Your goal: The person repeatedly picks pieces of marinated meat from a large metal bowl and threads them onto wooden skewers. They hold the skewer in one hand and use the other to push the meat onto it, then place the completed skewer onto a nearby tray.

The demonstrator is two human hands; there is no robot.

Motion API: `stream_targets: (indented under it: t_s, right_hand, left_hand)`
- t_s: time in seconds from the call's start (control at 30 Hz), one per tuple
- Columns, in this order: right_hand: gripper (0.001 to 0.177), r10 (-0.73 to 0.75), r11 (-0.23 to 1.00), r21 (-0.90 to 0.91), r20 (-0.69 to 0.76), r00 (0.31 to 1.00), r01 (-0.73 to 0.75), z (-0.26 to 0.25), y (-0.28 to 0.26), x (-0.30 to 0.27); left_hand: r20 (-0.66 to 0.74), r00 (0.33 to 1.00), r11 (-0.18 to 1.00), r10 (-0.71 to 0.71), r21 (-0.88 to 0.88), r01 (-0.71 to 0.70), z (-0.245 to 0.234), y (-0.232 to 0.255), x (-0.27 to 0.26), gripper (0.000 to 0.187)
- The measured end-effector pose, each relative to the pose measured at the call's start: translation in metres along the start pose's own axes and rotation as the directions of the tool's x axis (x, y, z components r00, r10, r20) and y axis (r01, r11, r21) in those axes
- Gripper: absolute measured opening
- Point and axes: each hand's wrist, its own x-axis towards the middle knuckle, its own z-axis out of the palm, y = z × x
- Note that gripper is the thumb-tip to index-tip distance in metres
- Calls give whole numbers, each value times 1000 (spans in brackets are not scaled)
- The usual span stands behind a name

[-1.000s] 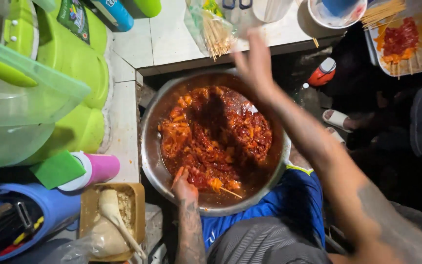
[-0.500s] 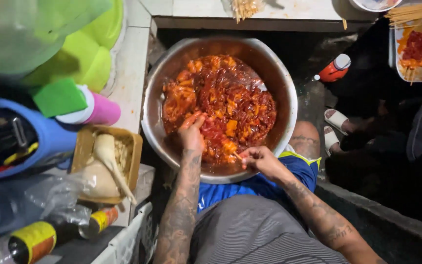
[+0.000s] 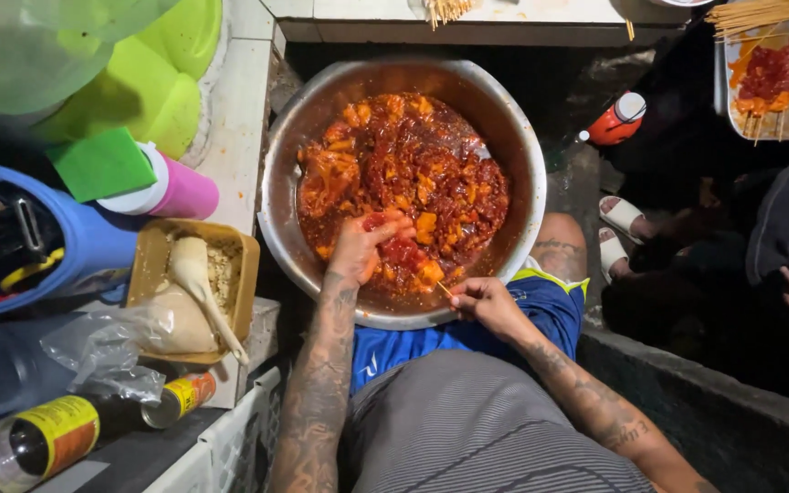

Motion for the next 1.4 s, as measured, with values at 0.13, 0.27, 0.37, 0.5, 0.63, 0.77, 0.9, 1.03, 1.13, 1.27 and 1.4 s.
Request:
stream_targets:
  t_s: [0.13, 0.27, 0.37, 0.5, 0.63, 0.77, 0.9, 1.03, 1.13, 1.27, 1.4]
  right_hand:
    - [11, -24, 1000, 14, 0, 1000, 24, 1, 7, 0]
    - [14, -17, 996, 82, -23, 1000, 19, 1, 11, 3]
    - [16, -26, 993, 118, -26, 999, 29, 5, 8, 1]
    - [17, -17, 992, 128, -20, 1000, 19, 9, -11, -14]
    - [12, -63, 996, 58, -32, 998, 64, 5, 1, -12]
    - [14, -92, 990, 105, -51, 995, 96, 7, 14, -2]
    - [14, -99, 985, 134, -63, 993, 107, 10, 21, 0]
    - [15, -104, 984, 138, -80, 991, 114, 16, 8, -4]
    - [17, -109, 983, 136, -90, 990, 121, 18, 6, -4]
    - [16, -89, 983, 152, -116, 989, 106, 18, 5, -3]
    - [16, -96, 982, 149, -143, 985, 118, 14, 16, 2]
  left_hand:
    - [17, 999, 996, 45, 70, -46, -8, -16, 11, 28]
    - [73, 994, 980, 78, 178, -90, -16, -36, 19, 29]
    - [92, 994, 980, 57, 187, -73, -21, -45, 29, 31]
    - [48, 996, 975, 79, 205, -87, -23, -46, 35, 35]
    - [91, 994, 974, 62, 211, -80, -18, -50, 36, 37]
    - [54, 998, 956, 43, 289, -56, -10, -48, 28, 32]
    - [23, 999, 945, 38, 325, -43, -15, -64, 36, 34]
    - [35, 999, 924, 17, 380, -29, -26, -82, 35, 30]
    - [29, 1000, 925, 2, 380, -13, -24, -94, 35, 33]
    - [34, 999, 967, 31, 251, -38, -41, -112, 44, 36]
    - [24, 996, 969, 81, 230, -85, -10, -92, 35, 40]
